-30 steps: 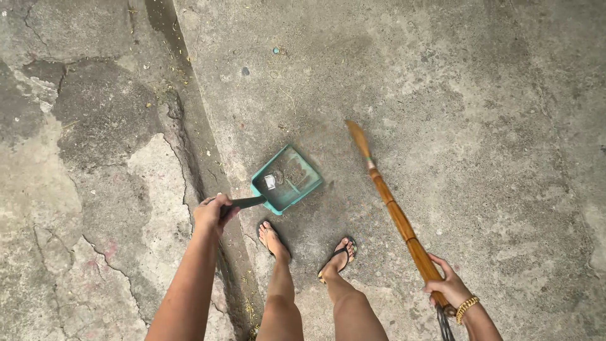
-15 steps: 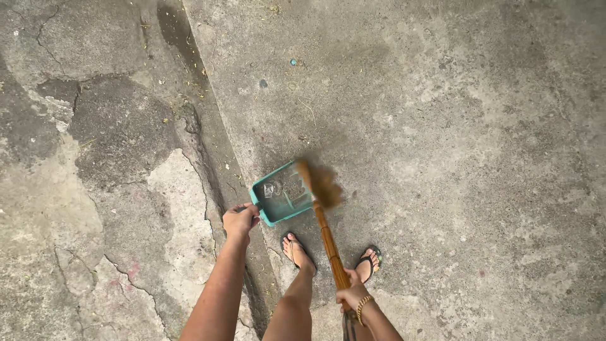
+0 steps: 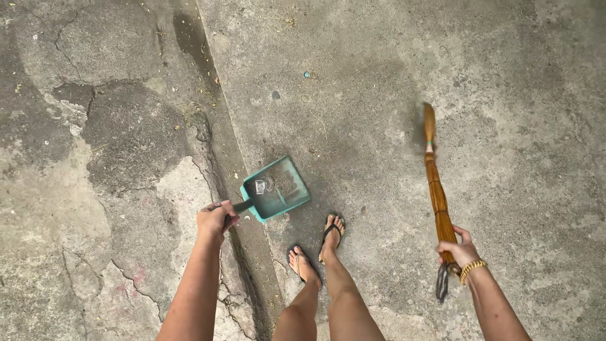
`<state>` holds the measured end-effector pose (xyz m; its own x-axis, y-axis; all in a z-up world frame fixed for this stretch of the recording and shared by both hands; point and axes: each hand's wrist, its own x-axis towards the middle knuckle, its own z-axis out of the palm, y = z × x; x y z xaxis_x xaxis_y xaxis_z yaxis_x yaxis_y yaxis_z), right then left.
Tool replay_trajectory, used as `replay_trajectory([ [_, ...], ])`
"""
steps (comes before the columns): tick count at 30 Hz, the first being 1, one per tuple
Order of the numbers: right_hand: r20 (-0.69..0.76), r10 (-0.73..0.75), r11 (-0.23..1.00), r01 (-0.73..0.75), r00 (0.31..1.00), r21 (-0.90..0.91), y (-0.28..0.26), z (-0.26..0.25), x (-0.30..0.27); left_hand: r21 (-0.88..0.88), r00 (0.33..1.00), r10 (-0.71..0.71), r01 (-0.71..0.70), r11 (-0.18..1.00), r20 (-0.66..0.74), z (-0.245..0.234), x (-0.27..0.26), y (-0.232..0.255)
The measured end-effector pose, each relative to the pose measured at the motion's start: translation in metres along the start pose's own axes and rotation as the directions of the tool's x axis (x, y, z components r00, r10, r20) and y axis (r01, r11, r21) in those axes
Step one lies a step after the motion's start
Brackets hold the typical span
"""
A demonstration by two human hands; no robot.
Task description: Sweep the outdoor concrete floor with a broom and collect debris in a dustpan.
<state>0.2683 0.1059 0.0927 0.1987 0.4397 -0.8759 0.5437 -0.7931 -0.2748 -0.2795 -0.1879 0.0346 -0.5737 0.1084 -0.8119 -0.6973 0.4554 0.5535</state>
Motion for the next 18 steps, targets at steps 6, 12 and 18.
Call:
replay_trajectory([
  [6,0.062,0.001,0.999,0.002,0.998,-0.05,-0.025,0.136,0.064,-0.026,0.995,-0.033,0.03,0.999,-0.09,0.016,0.015,0.012],
  [12,0.302,0.058,0.937,0.052,0.952,-0.345,0.066,0.228,-0.035,-0.02,0.997,0.009,-0.01,1.0,-0.072,0.032,0.022,0.035],
  [18,0.488,0.211,0.889,0.041,0.847,-0.455,0.034,0.108,-0.08,0.041,0.991,-0.049,0.054,0.998,-0.123,0.037,0.034,0.041],
])
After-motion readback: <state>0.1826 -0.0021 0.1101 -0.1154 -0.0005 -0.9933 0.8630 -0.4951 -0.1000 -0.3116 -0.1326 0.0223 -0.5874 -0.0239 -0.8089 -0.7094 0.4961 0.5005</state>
